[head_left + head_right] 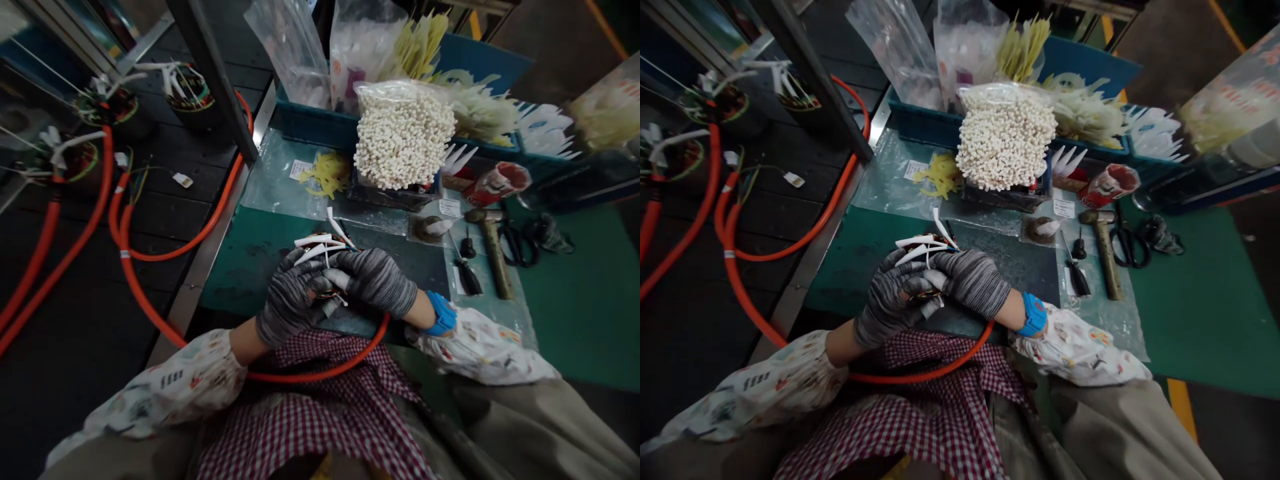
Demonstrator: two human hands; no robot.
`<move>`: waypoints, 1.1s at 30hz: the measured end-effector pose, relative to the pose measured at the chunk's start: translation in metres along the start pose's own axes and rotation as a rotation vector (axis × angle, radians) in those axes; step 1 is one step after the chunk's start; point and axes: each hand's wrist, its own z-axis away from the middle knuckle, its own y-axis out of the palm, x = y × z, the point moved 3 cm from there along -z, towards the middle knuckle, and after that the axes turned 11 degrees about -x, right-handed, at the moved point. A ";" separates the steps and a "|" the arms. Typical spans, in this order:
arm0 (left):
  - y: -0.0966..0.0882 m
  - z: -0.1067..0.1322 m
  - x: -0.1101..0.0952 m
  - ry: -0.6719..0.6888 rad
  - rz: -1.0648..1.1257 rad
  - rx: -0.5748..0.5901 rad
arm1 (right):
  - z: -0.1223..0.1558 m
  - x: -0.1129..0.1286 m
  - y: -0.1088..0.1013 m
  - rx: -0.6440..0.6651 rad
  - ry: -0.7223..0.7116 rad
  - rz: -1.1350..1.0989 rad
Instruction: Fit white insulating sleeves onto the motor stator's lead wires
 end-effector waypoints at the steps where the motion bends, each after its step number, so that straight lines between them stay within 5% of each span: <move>1: 0.000 0.000 0.000 -0.001 0.004 -0.001 | 0.001 -0.001 0.000 -0.048 0.015 -0.124; 5: 0.000 0.002 0.002 -0.019 0.009 0.023 | 0.008 -0.012 -0.003 -0.217 0.167 -0.581; 8: 0.000 0.003 0.003 -0.005 -0.003 0.043 | 0.009 -0.015 -0.005 -0.030 0.173 -0.769; 11: 0.001 0.005 0.005 -0.004 -0.011 0.078 | 0.007 -0.015 -0.008 0.109 0.120 -0.755; 24: 0.001 0.004 0.005 0.005 0.028 0.080 | -0.001 -0.012 -0.019 0.316 0.096 -0.675; 33: 0.001 0.003 0.004 -0.015 0.019 0.063 | 0.003 -0.016 -0.015 0.051 0.187 -0.749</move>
